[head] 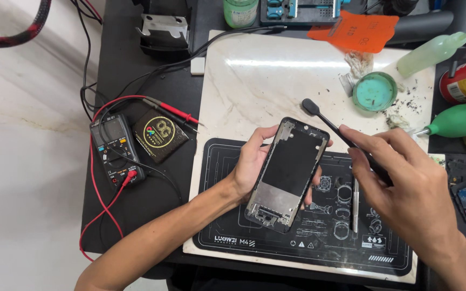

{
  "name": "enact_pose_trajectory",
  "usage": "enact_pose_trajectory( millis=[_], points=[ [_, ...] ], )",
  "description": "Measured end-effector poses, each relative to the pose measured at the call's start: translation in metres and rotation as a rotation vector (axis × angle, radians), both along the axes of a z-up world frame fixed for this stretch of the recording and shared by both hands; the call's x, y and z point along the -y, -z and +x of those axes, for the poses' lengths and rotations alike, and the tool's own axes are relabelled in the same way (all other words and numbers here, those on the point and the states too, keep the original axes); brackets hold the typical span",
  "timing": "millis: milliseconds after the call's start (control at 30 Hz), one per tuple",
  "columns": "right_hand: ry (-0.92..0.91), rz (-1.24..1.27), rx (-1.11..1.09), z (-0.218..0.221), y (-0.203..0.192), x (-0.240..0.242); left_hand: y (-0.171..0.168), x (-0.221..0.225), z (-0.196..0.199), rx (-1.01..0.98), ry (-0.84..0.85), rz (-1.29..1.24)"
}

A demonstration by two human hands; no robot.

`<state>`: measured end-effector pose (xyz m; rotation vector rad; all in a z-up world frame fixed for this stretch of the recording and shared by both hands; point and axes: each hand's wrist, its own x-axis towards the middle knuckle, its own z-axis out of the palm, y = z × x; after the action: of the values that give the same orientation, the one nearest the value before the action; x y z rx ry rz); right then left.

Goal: The person cleans the internal frame of a disassembled phone using a brush and subsequently removes the back cover of another phone using a thin prying tool.

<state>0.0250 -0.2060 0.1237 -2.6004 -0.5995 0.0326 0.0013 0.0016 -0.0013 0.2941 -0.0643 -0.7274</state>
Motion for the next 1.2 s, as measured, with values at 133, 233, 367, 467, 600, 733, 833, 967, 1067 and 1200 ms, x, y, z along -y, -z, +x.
enact_pose_trajectory(
  millis=[133,233,367,467,600,733,833,967,1067,1200],
  points=[
    [-0.003,0.005,-0.019,0.001,-0.002,-0.003,-0.001,0.0,0.0,-0.005,-0.009,0.014],
    [0.006,-0.009,-0.024,0.003,0.0,-0.001,0.0,-0.001,0.0,-0.019,-0.002,0.007],
    [0.005,0.024,-0.015,0.003,0.007,0.004,0.008,0.0,0.0,0.03,0.001,0.091],
    [-0.006,0.153,-0.109,0.008,0.015,0.006,0.014,0.001,0.002,0.025,0.066,0.069],
    [0.188,-0.005,-0.416,0.014,0.021,0.009,0.012,0.001,-0.001,-0.035,0.259,-0.071],
    [0.065,0.158,-0.376,0.016,0.027,0.015,0.004,-0.003,-0.001,-0.123,0.426,-0.172],
    [-0.026,0.283,-0.538,0.023,0.037,0.021,0.002,-0.002,0.0,-0.123,0.495,-0.113],
    [0.051,0.319,-0.833,0.029,0.045,0.02,0.002,-0.001,-0.003,-0.065,0.562,0.017],
    [0.097,0.241,-0.917,0.032,0.046,0.019,0.003,0.001,-0.004,-0.05,0.591,0.046],
    [0.056,0.267,-1.026,0.031,0.052,0.021,0.004,0.003,-0.005,-0.027,0.621,0.058]
  ],
)
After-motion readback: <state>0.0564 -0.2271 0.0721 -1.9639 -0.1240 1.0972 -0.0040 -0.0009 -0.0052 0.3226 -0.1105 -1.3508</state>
